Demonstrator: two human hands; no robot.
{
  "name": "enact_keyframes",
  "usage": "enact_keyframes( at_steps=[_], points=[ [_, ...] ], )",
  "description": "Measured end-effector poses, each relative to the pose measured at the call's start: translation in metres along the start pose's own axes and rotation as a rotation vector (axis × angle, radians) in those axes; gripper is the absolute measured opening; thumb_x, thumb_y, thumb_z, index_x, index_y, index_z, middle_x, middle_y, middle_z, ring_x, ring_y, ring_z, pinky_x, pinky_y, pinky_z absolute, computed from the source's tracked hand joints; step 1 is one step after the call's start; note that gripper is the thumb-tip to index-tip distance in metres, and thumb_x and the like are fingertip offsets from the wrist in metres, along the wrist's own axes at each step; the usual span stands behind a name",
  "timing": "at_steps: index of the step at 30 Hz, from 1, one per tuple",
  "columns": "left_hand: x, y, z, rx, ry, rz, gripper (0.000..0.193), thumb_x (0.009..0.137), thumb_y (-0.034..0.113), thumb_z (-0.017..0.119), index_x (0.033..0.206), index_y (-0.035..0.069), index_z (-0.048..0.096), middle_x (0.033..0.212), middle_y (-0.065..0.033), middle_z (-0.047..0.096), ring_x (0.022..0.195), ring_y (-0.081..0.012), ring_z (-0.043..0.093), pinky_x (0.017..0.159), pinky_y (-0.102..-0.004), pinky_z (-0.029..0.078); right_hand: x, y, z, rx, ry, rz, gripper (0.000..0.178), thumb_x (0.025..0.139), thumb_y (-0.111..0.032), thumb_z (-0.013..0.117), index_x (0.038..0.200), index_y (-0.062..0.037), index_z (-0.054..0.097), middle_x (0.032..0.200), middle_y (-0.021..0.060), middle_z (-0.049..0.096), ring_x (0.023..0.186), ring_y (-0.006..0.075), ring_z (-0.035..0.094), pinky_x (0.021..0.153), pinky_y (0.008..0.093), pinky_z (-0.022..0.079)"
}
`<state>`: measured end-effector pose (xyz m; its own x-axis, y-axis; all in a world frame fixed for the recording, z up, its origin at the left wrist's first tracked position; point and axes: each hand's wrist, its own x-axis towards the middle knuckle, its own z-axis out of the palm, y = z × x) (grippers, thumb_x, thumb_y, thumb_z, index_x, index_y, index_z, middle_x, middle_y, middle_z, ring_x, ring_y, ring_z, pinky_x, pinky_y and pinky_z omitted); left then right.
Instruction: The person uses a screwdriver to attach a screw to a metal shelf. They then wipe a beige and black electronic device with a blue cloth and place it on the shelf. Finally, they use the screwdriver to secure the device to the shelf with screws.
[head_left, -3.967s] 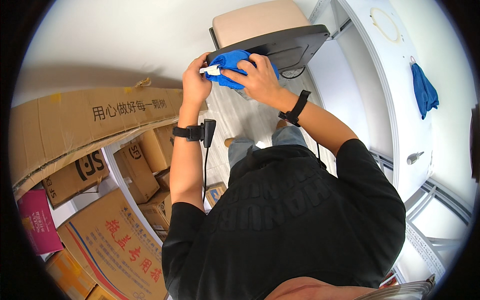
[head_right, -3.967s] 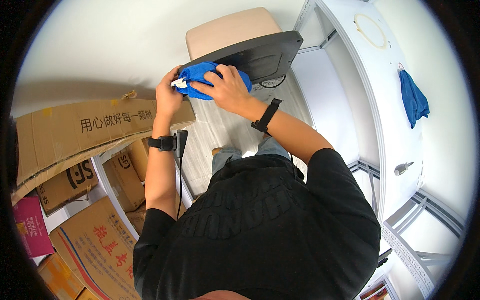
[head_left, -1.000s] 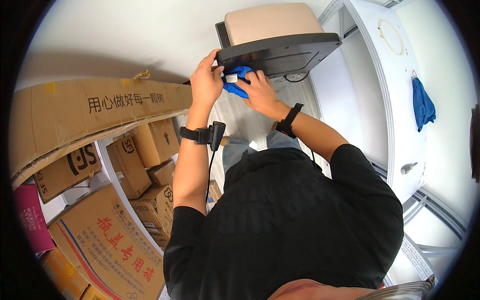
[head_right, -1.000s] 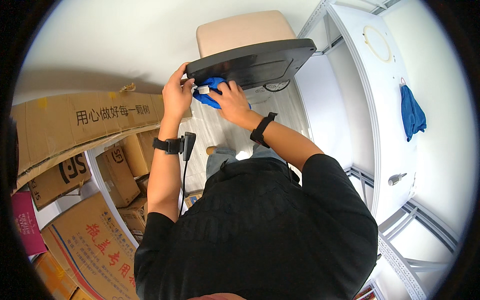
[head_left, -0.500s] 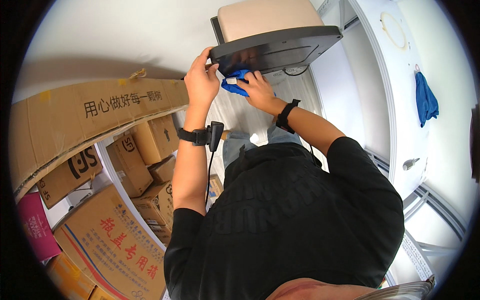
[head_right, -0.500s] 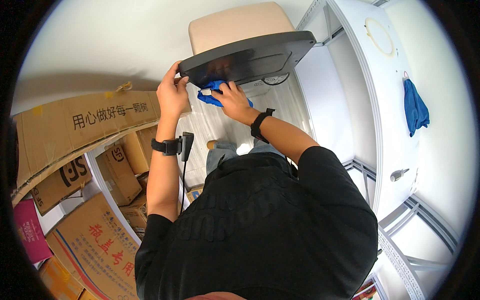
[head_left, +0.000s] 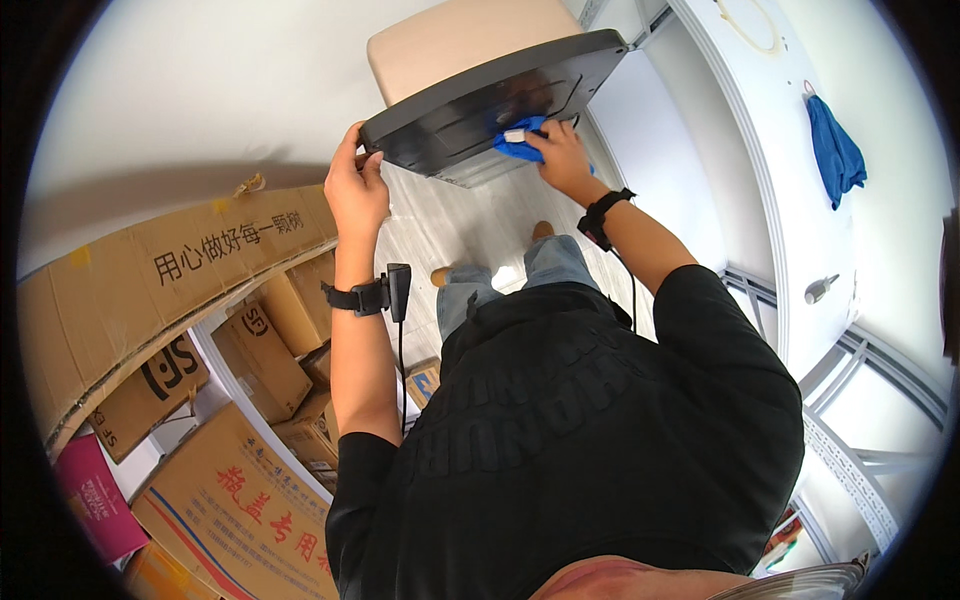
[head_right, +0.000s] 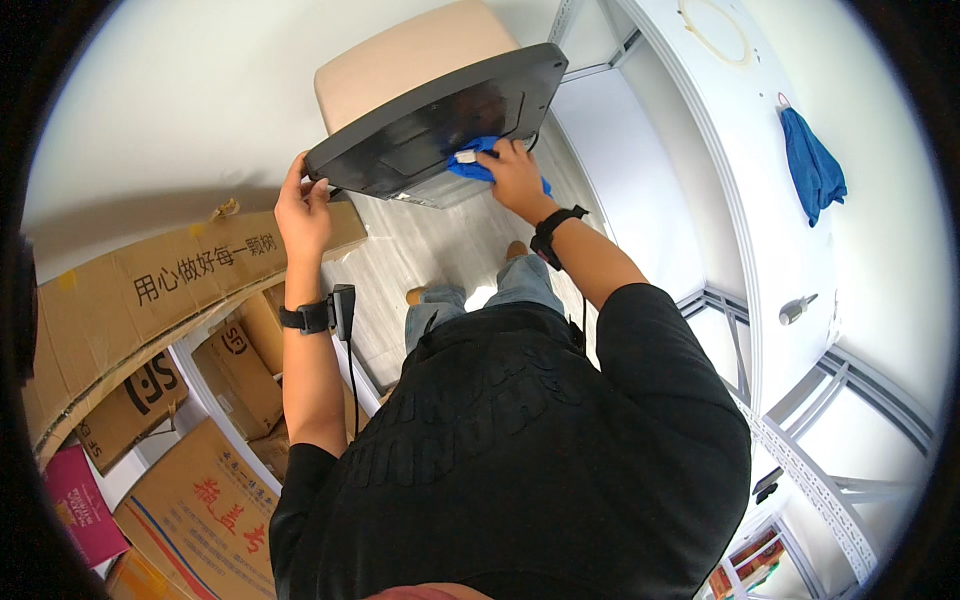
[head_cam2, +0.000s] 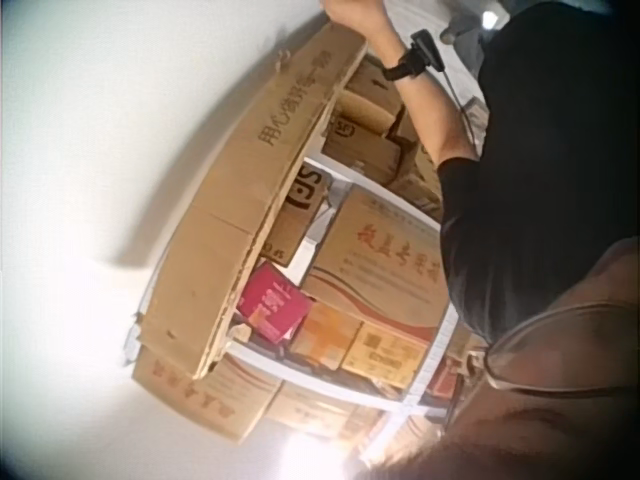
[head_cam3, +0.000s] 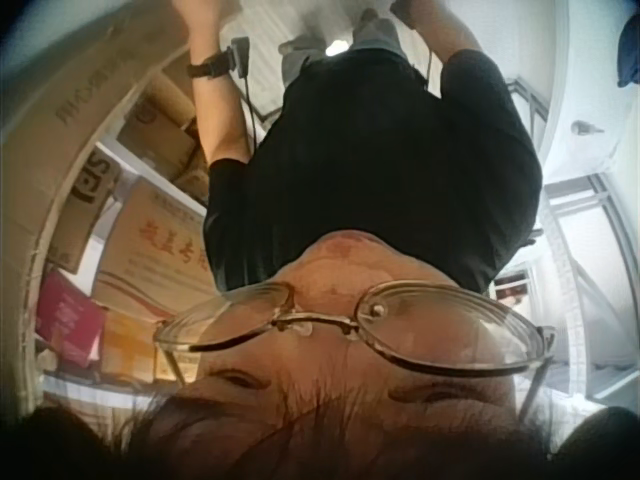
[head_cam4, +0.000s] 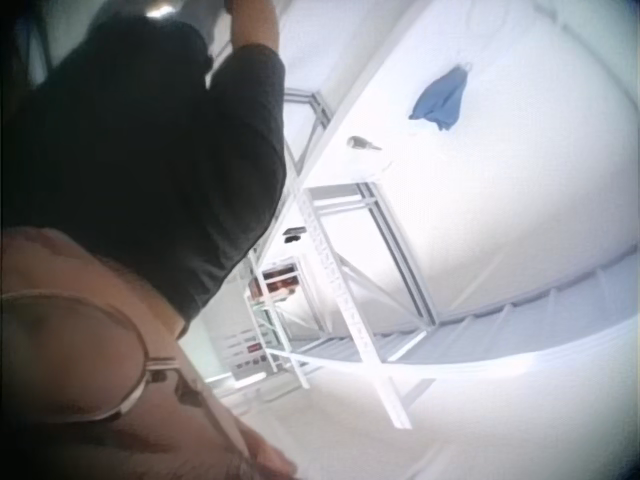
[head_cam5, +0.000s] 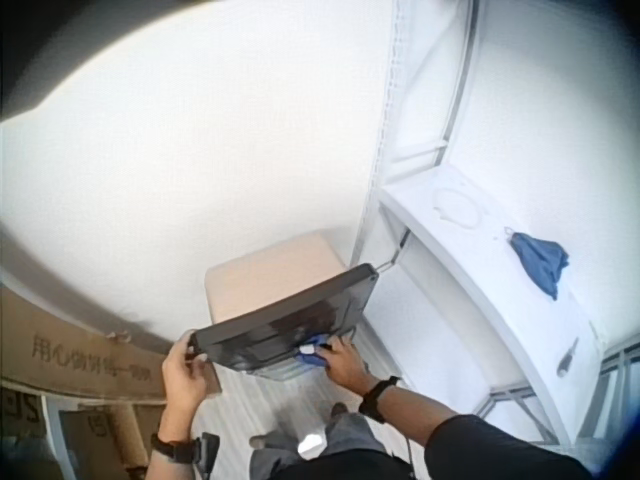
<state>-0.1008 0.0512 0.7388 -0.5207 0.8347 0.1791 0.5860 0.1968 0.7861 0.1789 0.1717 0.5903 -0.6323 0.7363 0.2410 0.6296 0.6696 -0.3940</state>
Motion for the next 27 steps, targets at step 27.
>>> enact_keyframes(
  at_steps=[27],
  points=[
    [-0.003, -0.01, 0.007, 0.017, 0.067, 0.014, 0.045, 0.085, -0.007, 0.057, 0.126, 0.011, 0.056, 0.09, -0.0111, 0.065, 0.071, -0.0162, 0.063, 0.069, -0.0291, 0.051, 0.026, 0.004, -0.107, 0.024, 0.403, 0.078, 0.054, 0.059, -0.003, 0.07, 0.112, -0.0105, 0.06, 0.108, 0.0161, 0.049, 0.101, 0.0365, 0.046, 0.086, 0.0445, 0.042]
  ],
)
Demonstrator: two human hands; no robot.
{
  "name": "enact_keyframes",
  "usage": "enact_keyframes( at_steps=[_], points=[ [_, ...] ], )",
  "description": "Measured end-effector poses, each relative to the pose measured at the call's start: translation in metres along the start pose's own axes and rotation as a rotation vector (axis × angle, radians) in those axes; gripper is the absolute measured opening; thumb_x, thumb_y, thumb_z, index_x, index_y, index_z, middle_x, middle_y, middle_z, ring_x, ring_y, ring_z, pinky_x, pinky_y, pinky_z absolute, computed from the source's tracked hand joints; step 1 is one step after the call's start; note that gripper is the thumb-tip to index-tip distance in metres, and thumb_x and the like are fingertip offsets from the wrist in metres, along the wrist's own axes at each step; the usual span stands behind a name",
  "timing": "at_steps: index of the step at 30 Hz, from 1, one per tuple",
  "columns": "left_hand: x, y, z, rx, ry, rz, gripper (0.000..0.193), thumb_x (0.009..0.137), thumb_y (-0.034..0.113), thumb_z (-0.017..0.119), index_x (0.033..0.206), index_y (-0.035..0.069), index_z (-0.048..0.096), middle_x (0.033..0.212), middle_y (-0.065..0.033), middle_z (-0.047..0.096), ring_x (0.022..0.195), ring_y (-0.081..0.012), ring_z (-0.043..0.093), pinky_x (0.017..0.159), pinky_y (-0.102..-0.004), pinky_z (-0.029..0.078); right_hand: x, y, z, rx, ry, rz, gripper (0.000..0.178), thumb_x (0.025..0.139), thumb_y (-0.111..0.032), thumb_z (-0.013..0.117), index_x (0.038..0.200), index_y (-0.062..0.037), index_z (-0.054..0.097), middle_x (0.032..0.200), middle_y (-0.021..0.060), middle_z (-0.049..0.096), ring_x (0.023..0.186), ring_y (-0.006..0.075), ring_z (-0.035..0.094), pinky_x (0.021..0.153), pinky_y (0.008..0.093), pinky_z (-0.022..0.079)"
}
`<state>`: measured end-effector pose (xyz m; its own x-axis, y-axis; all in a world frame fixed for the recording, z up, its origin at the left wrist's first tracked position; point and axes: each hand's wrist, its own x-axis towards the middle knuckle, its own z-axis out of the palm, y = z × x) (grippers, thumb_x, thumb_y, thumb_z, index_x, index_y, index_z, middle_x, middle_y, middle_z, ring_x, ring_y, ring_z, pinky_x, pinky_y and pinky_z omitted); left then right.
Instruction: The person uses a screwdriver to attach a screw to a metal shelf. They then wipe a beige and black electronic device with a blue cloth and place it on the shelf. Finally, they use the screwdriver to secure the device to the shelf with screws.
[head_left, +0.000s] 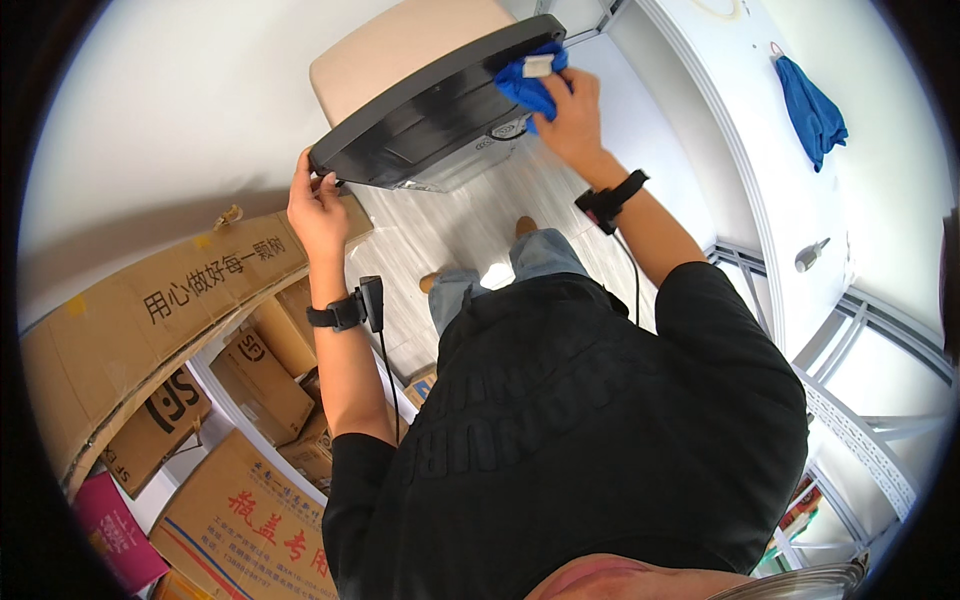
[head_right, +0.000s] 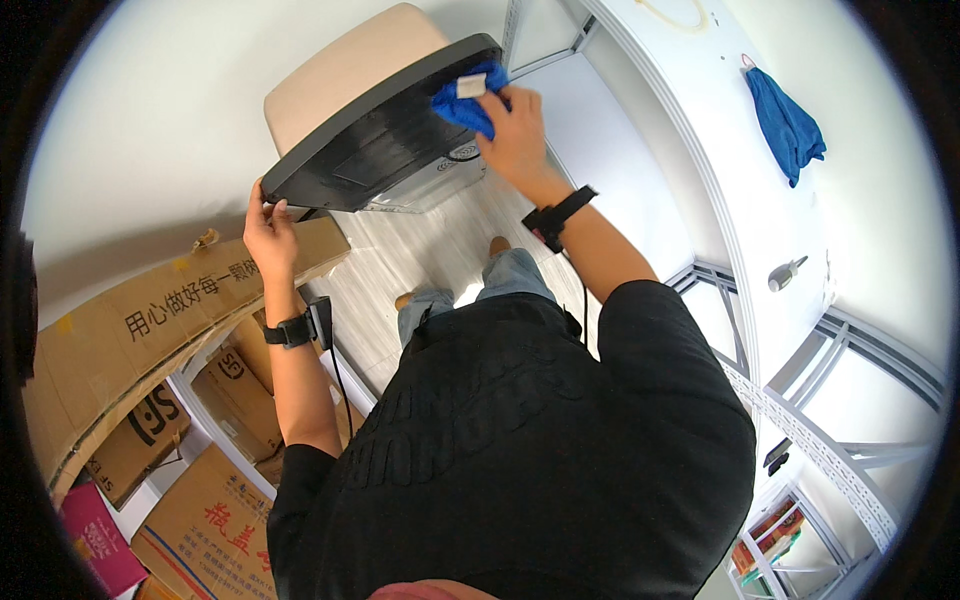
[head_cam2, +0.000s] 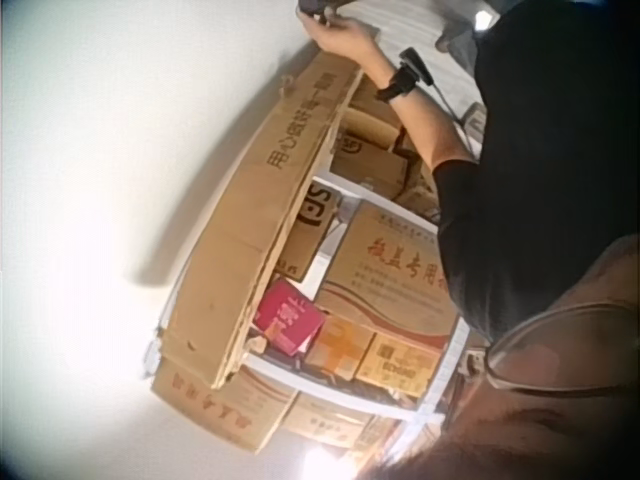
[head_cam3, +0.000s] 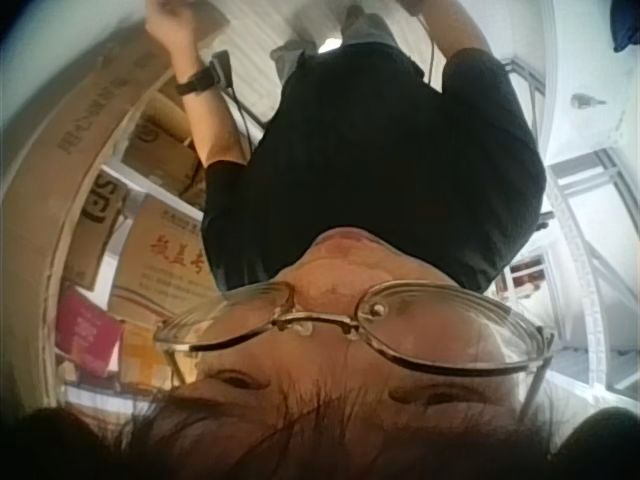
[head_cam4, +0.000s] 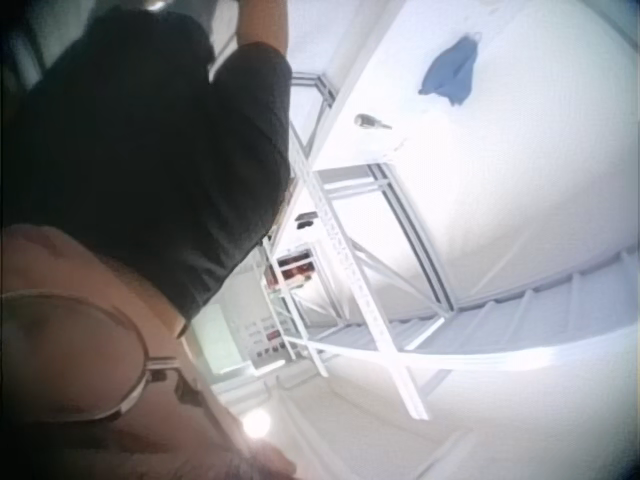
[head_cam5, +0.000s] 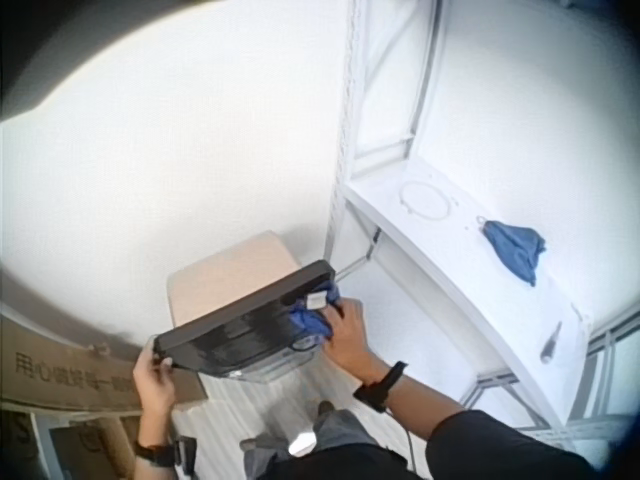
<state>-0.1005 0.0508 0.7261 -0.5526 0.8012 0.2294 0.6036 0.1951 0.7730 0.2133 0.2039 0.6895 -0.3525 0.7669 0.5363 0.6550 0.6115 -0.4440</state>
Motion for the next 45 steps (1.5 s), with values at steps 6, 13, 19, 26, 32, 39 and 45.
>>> enact_keyframes(
  at_steps=[6, 13, 19, 26, 32, 39, 45],
  points=[
    [0.003, 0.001, 0.0, 0.059, -0.028, -0.034, 0.045, 0.086, -0.005, 0.058, 0.128, 0.009, 0.054, 0.092, -0.011, 0.065, 0.071, -0.0149, 0.061, 0.068, -0.0277, 0.051, -0.014, 0.029, 0.015, -0.072, -0.095, -0.053, 0.058, 0.06, -0.004, 0.072, 0.115, -0.0131, 0.058, 0.107, 0.0159, 0.049, 0.1, 0.0363, 0.047, 0.086, 0.0444, 0.043],
    [0.006, -0.019, 0.004, -0.125, -0.025, 0.089, 0.041, 0.089, -0.002, 0.056, 0.129, 0.005, 0.052, 0.097, -0.0102, 0.063, 0.078, -0.0114, 0.059, 0.069, -0.024, 0.05, -0.084, 0.044, 0.066, 0.02, -0.208, 0.06, 0.063, 0.063, 0.0, 0.066, 0.123, -0.0168, 0.056, 0.107, 0.0162, 0.05, 0.1, 0.0374, 0.046, 0.088, 0.0455, 0.041],
    [-0.021, -0.085, 0.037, -0.277, -0.272, 0.054, 0.043, 0.079, -0.002, 0.068, 0.119, 0.002, 0.052, 0.108, -0.0103, 0.056, 0.097, -0.0213, 0.057, 0.075, -0.0324, 0.052, -0.078, 0.009, 0.065, 0.059, -0.099, 0.138, 0.066, 0.062, 0.001, 0.066, 0.125, -0.0162, 0.056, 0.109, 0.0175, 0.048, 0.101, 0.0382, 0.046, 0.089, 0.0461, 0.041],
    [-0.051, -0.168, 0.112, -0.238, -0.264, 0.088, 0.039, 0.079, 0.006, 0.07, 0.114, 0.001, 0.053, 0.102, -0.017, 0.057, 0.093, -0.0349, 0.055, 0.078, -0.0377, 0.05, -0.102, 0.005, 0.116, -0.003, 0.008, 0.302, 0.064, 0.066, -0.004, 0.068, 0.128, -0.0142, 0.052, 0.117, 0.0197, 0.045, 0.106, 0.0377, 0.047, 0.093, 0.0434, 0.042],
    [-0.054, -0.191, 0.134, -0.101, -0.043, 0.349, 0.032, 0.077, 0.004, 0.069, 0.106, -0.002, 0.057, 0.096, -0.0164, 0.059, 0.093, -0.0332, 0.054, 0.083, -0.0378, 0.044, -0.126, -0.021, 0.172, 0.08, 0.085, 0.241, 0.063, 0.064, -0.008, 0.07, 0.125, -0.0069, 0.053, 0.112, 0.0194, 0.044, 0.101, 0.0369, 0.049, 0.086, 0.0432, 0.045],
    [-0.046, -0.219, 0.162, -0.101, 0.213, 0.66, 0.04, 0.08, 0.009, 0.063, 0.116, -0.004, 0.053, 0.11, -0.0198, 0.057, 0.101, -0.0371, 0.053, 0.09, -0.0383, 0.042, -0.15, -0.075, 0.236, 0.231, 0.156, -0.194, 0.054, 0.065, -0.01, 0.07, 0.118, -0.0186, 0.063, 0.102, 0.0118, 0.045, 0.093, 0.0324, 0.045, 0.08, 0.0411, 0.043],
    [-0.05, -0.233, 0.187, -0.577, 0.142, 0.453, 0.042, 0.088, 0.016, 0.06, 0.125, -0.001, 0.049, 0.113, -0.0074, 0.058, 0.103, -0.0137, 0.055, 0.089, -0.0269, 0.043, -0.152, -0.059, 0.258, 0.358, 0.315, -0.378, 0.05, 0.065, -0.007, 0.071, 0.114, -0.0119, 0.062, 0.098, 0.0097, 0.045, 0.089, 0.0289, 0.045, 0.072, 0.0368, 0.045]
  ],
)
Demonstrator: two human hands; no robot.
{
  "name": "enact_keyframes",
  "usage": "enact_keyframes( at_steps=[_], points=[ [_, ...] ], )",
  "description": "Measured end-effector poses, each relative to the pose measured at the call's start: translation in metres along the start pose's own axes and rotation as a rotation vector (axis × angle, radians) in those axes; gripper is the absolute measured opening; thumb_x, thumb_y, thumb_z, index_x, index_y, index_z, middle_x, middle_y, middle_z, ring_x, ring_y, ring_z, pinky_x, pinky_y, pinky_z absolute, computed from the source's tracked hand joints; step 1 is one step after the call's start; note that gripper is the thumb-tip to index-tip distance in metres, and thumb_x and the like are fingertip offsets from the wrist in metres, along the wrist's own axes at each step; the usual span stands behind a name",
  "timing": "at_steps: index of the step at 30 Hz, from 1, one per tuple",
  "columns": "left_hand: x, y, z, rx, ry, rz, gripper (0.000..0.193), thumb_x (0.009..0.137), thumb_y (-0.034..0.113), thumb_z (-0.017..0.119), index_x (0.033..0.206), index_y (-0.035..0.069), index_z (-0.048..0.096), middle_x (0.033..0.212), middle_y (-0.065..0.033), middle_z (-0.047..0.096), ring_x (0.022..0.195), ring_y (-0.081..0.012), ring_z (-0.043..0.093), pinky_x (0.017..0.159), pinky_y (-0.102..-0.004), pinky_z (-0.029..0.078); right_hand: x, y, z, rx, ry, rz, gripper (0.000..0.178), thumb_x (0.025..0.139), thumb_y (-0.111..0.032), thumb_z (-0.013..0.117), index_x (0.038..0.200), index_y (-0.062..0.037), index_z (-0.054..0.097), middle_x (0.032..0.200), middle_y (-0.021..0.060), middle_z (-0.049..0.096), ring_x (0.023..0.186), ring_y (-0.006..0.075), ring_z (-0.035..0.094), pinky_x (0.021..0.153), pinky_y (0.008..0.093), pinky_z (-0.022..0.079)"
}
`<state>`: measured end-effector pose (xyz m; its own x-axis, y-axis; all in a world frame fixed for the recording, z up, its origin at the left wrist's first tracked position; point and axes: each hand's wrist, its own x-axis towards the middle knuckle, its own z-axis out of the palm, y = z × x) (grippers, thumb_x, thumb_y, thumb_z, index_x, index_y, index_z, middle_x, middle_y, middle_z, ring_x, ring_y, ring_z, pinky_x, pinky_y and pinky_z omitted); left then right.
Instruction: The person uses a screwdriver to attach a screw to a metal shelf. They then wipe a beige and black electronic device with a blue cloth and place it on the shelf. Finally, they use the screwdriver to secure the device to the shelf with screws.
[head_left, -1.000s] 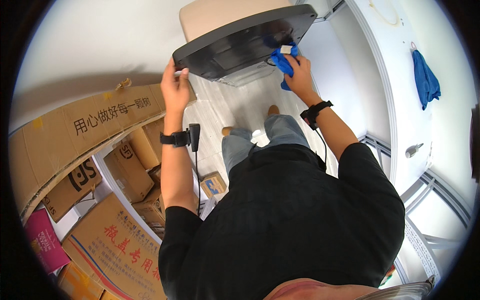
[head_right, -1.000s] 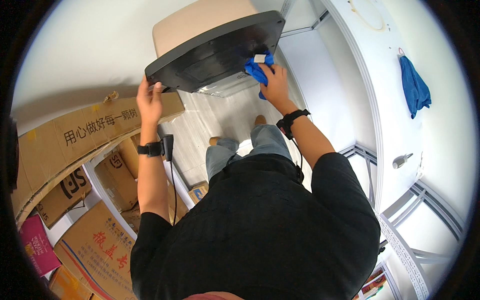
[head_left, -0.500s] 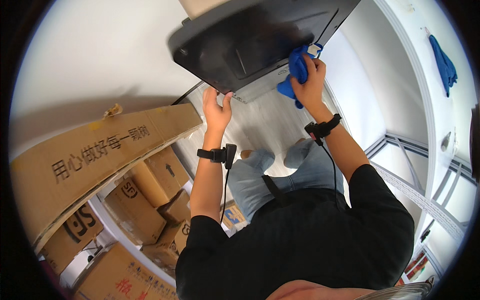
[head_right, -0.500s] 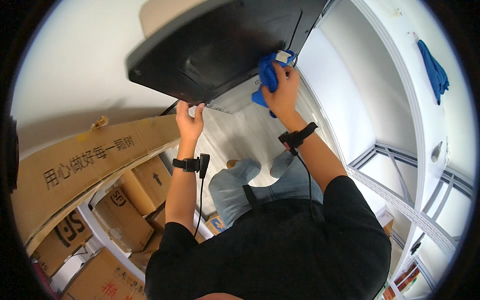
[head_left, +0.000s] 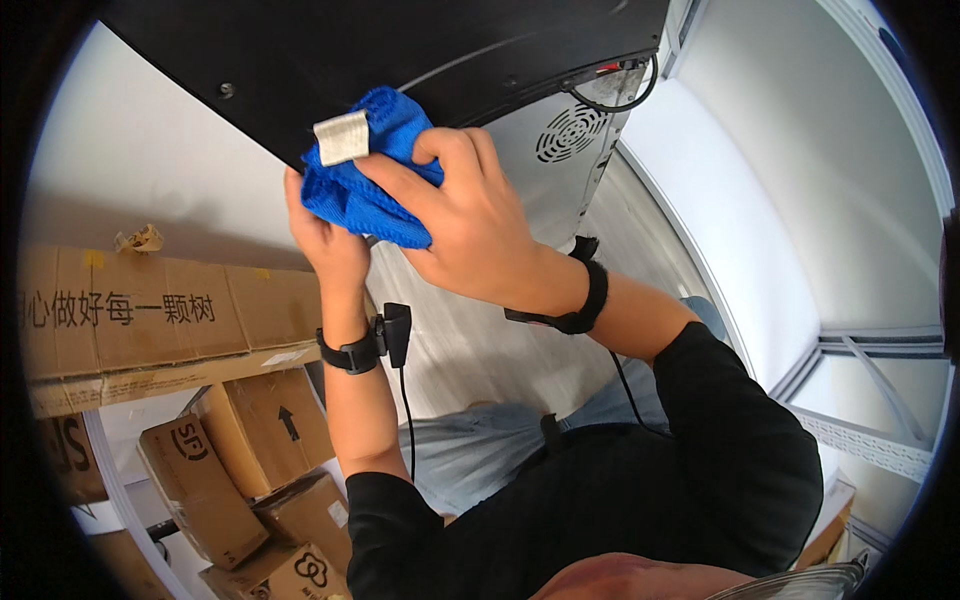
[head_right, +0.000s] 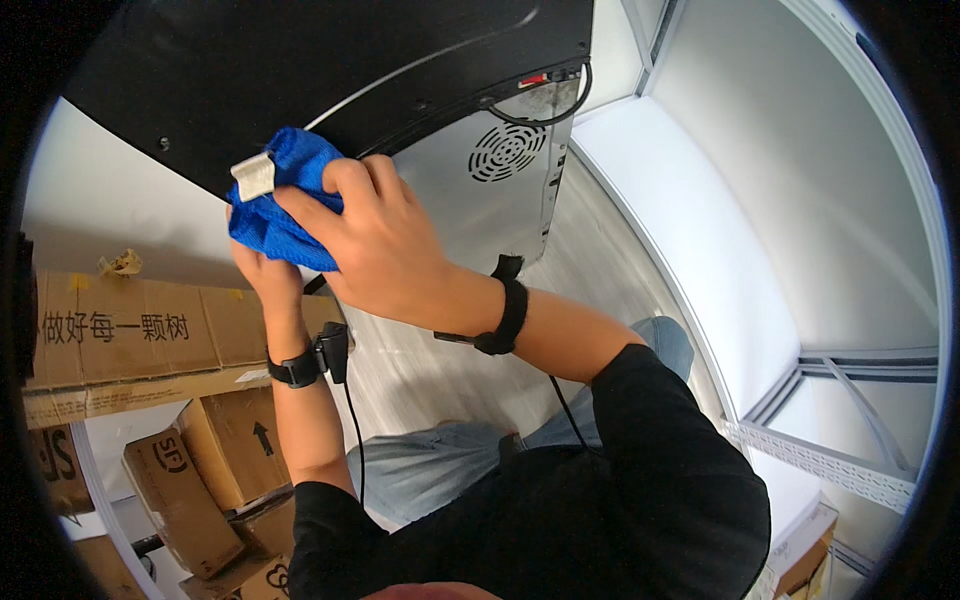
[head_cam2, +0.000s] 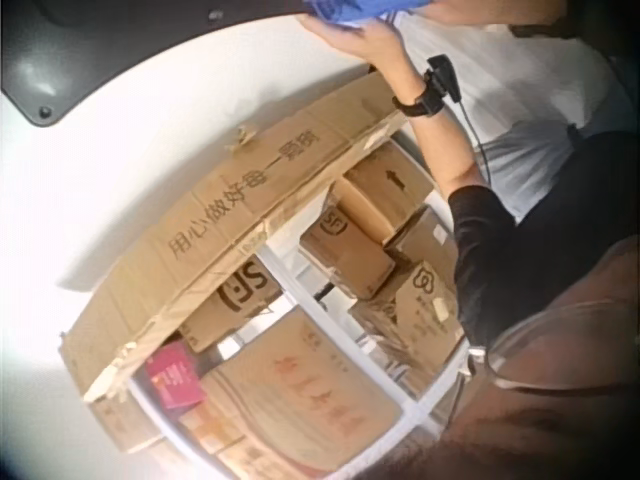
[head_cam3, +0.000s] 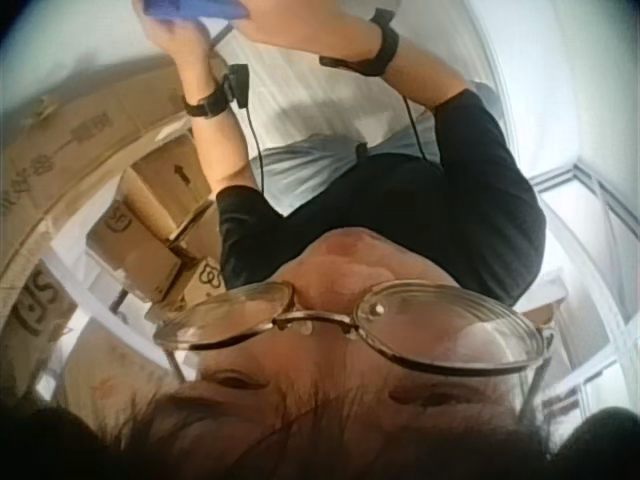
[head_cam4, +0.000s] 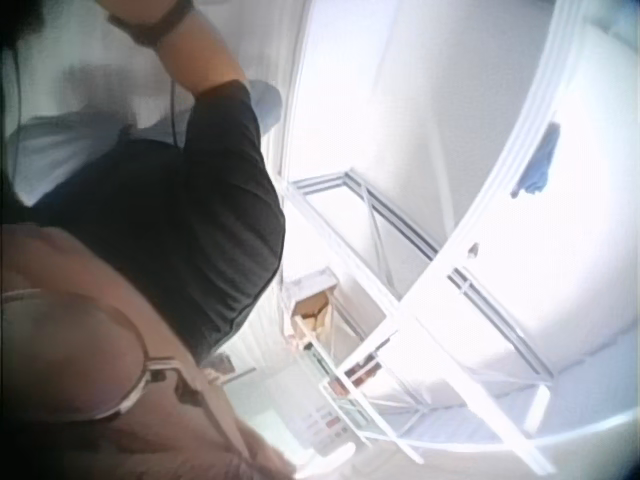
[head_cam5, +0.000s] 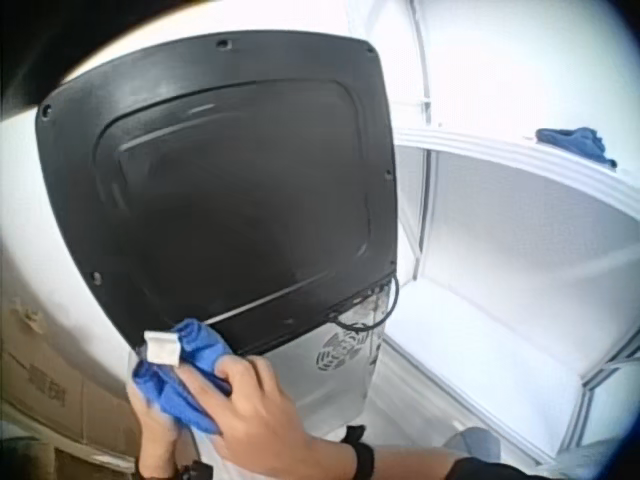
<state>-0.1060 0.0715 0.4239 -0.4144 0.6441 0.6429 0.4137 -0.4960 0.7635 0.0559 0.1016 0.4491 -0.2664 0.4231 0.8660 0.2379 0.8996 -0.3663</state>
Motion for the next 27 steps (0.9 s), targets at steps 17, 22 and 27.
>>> enact_keyframes(
  at_steps=[17, 22, 27],
  points=[
    [0.007, 0.003, 0.023, 0.082, 0.246, 0.003, 0.045, 0.082, 0.003, 0.034, 0.125, -0.004, 0.046, 0.12, -0.0114, 0.051, 0.109, -0.0191, 0.047, 0.099, -0.0288, 0.032, 0.032, 0.117, -0.121, -0.292, 0.144, 0.084, 0.057, 0.064, -0.007, 0.072, 0.118, -0.0144, 0.059, 0.101, 0.0163, 0.044, 0.093, 0.0344, 0.046, 0.08, 0.042, 0.042],
    [0.009, 0.003, 0.019, 0.11, 0.244, -0.047, 0.043, 0.084, 0.006, 0.035, 0.124, -0.004, 0.047, 0.119, -0.0107, 0.053, 0.11, -0.0184, 0.047, 0.1, -0.0284, 0.032, 0.028, 0.06, -0.089, -0.157, -0.111, 0.009, 0.053, 0.064, -0.003, 0.066, 0.115, -0.0141, 0.062, 0.098, 0.0142, 0.047, 0.09, 0.0331, 0.046, 0.075, 0.04, 0.045],
    [0.005, -0.005, 0.002, 0.002, 0.201, -0.131, 0.046, 0.088, 0.008, 0.038, 0.133, 0.0, 0.045, 0.123, -0.0067, 0.054, 0.108, -0.0137, 0.05, 0.094, -0.0265, 0.037, 0.008, 0.046, -0.051, -0.101, -0.115, -0.115, 0.048, 0.066, -0.004, 0.066, 0.113, -0.0106, 0.064, 0.094, 0.011, 0.047, 0.086, 0.0303, 0.046, 0.068, 0.0366, 0.045]
  ],
)
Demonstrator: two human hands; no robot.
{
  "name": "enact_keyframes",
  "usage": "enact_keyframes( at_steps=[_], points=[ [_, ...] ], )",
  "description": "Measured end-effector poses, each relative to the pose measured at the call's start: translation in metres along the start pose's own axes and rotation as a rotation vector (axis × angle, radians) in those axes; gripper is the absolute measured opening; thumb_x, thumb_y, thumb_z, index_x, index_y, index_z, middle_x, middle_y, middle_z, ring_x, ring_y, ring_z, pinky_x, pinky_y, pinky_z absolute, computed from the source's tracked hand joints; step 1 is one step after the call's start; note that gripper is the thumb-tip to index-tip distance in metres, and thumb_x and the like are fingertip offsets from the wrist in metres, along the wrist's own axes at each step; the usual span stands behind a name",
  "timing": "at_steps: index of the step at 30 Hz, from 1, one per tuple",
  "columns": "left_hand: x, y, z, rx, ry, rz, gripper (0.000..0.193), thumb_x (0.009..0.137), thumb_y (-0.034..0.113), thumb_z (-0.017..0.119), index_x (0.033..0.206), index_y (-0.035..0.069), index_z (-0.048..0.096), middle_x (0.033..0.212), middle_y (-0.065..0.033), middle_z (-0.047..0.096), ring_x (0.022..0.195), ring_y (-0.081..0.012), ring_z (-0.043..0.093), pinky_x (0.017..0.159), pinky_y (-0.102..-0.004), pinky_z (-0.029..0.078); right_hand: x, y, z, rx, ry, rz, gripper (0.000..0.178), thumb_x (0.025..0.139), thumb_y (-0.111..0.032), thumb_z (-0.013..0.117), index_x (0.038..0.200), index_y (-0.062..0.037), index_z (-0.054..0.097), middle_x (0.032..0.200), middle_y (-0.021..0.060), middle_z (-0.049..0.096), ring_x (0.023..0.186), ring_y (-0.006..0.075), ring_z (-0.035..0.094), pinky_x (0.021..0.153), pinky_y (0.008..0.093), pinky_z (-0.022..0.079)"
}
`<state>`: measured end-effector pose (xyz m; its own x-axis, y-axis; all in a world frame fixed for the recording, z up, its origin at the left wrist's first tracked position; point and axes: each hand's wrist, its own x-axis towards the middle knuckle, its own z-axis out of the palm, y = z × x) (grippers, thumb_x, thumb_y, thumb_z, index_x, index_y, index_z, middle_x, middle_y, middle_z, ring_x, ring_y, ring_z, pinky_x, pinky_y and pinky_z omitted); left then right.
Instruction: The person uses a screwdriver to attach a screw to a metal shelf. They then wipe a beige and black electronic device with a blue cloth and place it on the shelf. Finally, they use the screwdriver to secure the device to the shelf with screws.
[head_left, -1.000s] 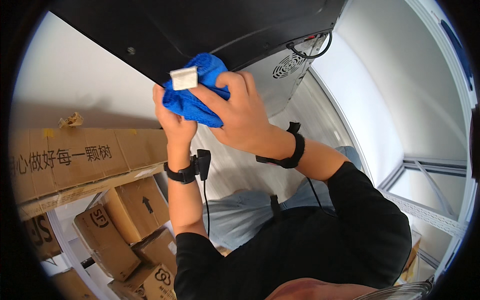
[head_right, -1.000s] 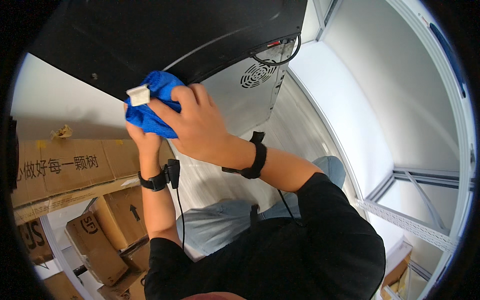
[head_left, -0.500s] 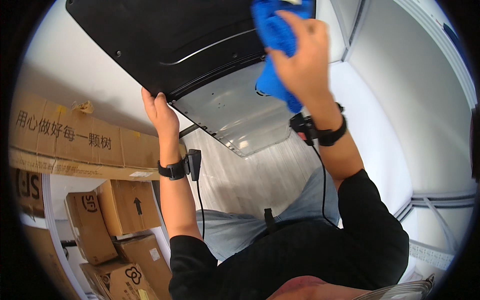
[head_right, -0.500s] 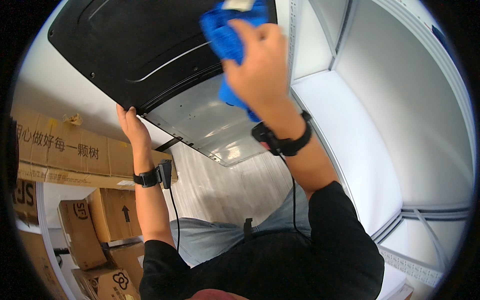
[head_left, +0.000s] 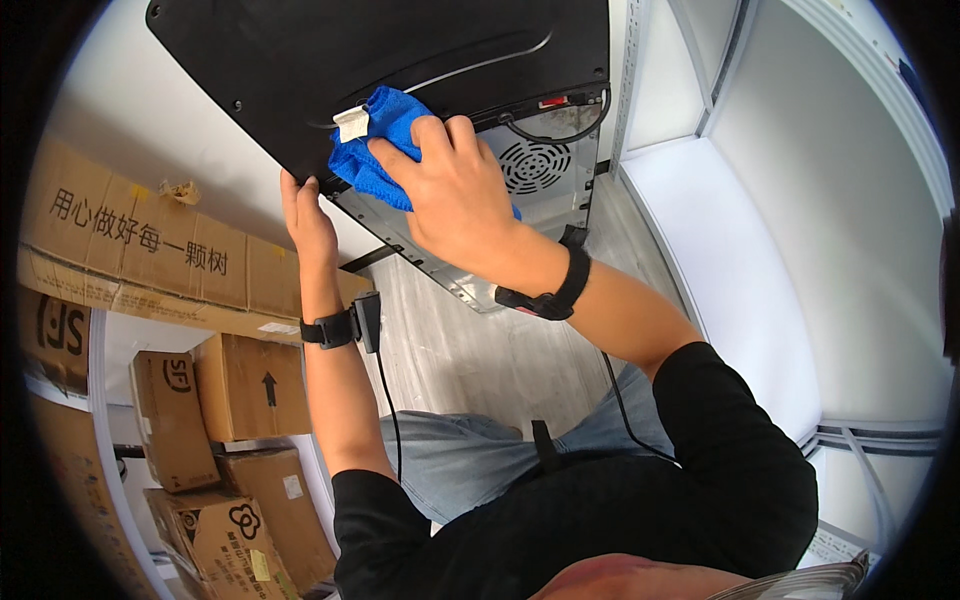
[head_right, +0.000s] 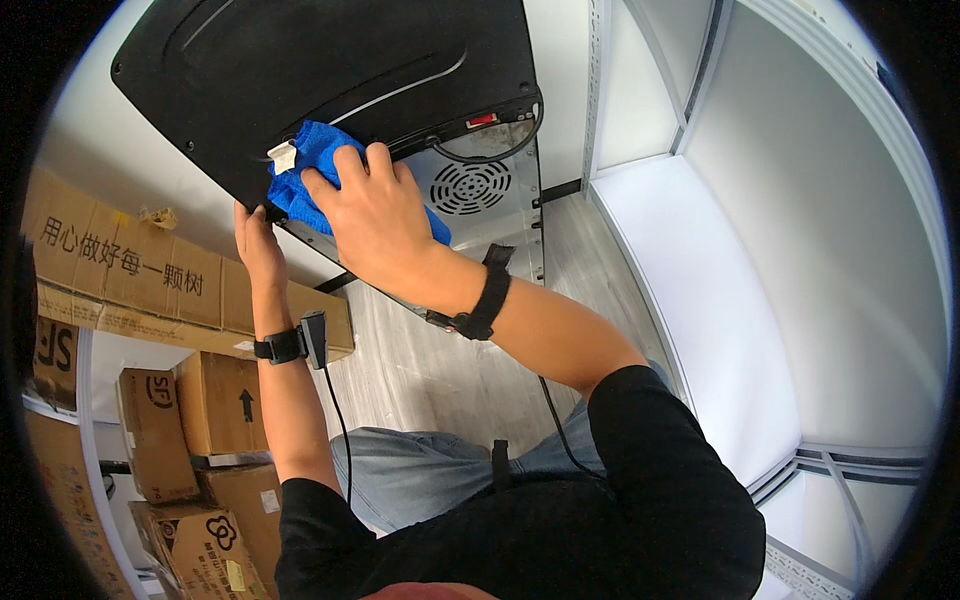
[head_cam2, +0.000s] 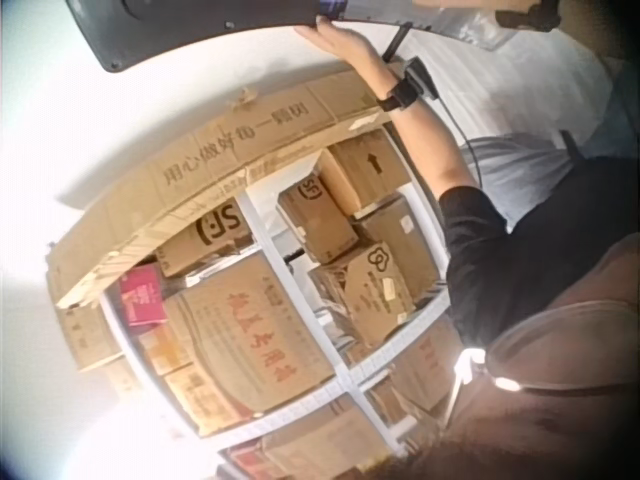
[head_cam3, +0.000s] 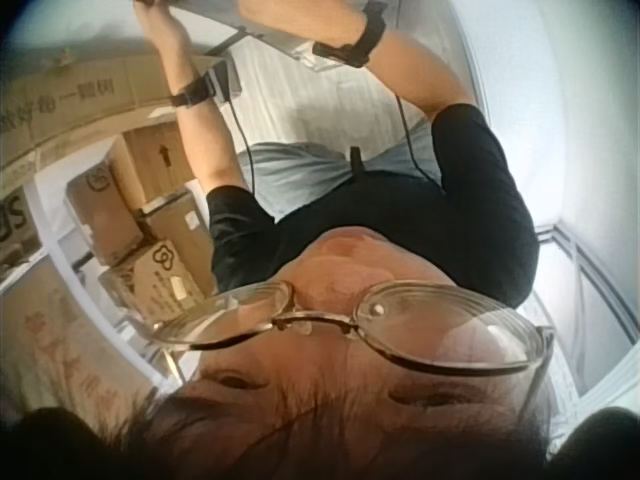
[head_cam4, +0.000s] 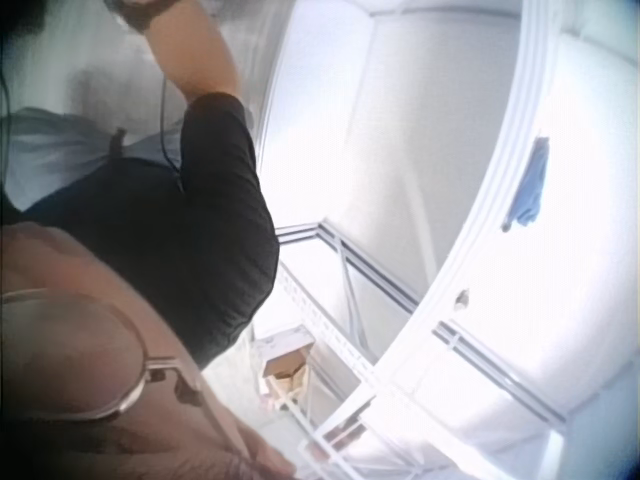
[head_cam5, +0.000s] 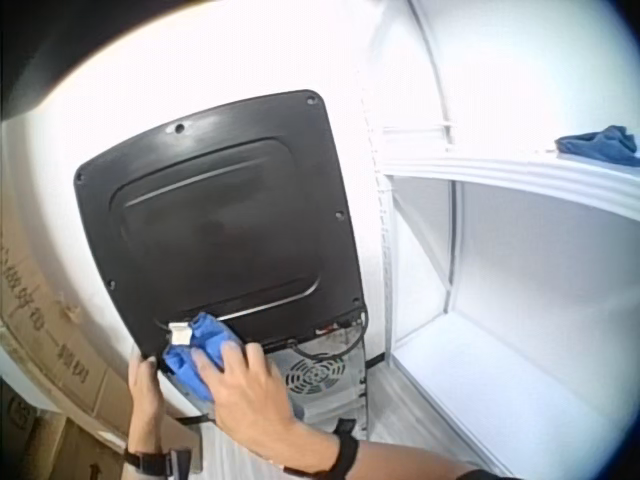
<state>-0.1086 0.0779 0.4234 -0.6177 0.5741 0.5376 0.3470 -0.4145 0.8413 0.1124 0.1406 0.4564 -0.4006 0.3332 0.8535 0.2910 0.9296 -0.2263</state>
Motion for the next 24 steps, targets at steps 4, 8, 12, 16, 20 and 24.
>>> enact_keyframes(
  at_steps=[4, 8, 12, 16, 20, 24],
  points=[
    [0.012, -0.006, -0.021, 0.006, -0.099, 0.042, 0.043, 0.088, 0.006, 0.039, 0.13, -0.001, 0.049, 0.118, -0.0055, 0.057, 0.104, -0.0135, 0.052, 0.094, -0.0269, 0.038, -0.003, 0.015, -0.008, 0.052, 0.08, 0.027, 0.05, 0.064, -0.004, 0.067, 0.114, -0.0104, 0.064, 0.094, 0.0115, 0.047, 0.086, 0.0303, 0.046, 0.07, 0.0373, 0.046],
    [0.002, 0.004, -0.001, 0.146, -0.024, 0.036, 0.041, 0.089, 0.007, 0.039, 0.128, -0.002, 0.049, 0.121, -0.0076, 0.055, 0.112, -0.0157, 0.047, 0.101, -0.0269, 0.031, 0.0, 0.049, -0.047, -0.002, 0.108, 0.11, 0.058, 0.06, -0.005, 0.071, 0.117, -0.0127, 0.063, 0.098, 0.0123, 0.046, 0.09, 0.0319, 0.047, 0.073, 0.0385, 0.047],
    [-0.004, 0.011, 0.005, 0.056, -0.031, 0.02, 0.043, 0.09, 0.008, 0.038, 0.131, -0.003, 0.046, 0.124, -0.0074, 0.052, 0.114, -0.0157, 0.047, 0.101, -0.0269, 0.031, 0.0, 0.09, -0.08, -0.104, 0.162, 0.224, 0.055, 0.062, -0.01, 0.073, 0.116, -0.0138, 0.065, 0.097, 0.0124, 0.048, 0.091, 0.032, 0.05, 0.077, 0.0403, 0.047],
    [-0.002, -0.007, -0.003, -0.102, -0.022, 0.016, 0.043, 0.092, 0.011, 0.041, 0.133, -0.001, 0.045, 0.124, -0.0057, 0.054, 0.11, -0.0143, 0.051, 0.096, -0.0273, 0.037, -0.002, 0.114, -0.091, -0.2, 0.242, 0.171, 0.052, 0.064, -0.008, 0.071, 0.115, -0.015, 0.066, 0.094, 0.0106, 0.048, 0.088, 0.0294, 0.048, 0.076, 0.038, 0.046],
    [0.002, -0.031, -0.028, -0.091, -0.052, 0.025, 0.043, 0.097, 0.018, 0.045, 0.134, -0.003, 0.042, 0.128, -0.0087, 0.053, 0.114, -0.0154, 0.05, 0.099, -0.0276, 0.036, -0.012, 0.093, -0.079, -0.108, 0.085, -0.01, 0.054, 0.061, -0.005, 0.07, 0.114, -0.0165, 0.067, 0.097, 0.0102, 0.048, 0.09, 0.0298, 0.048, 0.074, 0.0366, 0.045],
    [-0.012, 0.002, 0.008, -0.017, -0.205, 0.246, 0.048, 0.1, 0.014, 0.04, 0.143, -0.004, 0.03, 0.136, -0.0103, 0.046, 0.122, -0.0159, 0.043, 0.104, -0.0272, 0.031, -0.038, 0.041, -0.064, -0.013, -0.067, -0.094, 0.066, 0.059, 0.0, 0.072, 0.12, -0.0197, 0.063, 0.1, 0.01, 0.048, 0.09, 0.0297, 0.047, 0.074, 0.0365, 0.045]
  ],
)
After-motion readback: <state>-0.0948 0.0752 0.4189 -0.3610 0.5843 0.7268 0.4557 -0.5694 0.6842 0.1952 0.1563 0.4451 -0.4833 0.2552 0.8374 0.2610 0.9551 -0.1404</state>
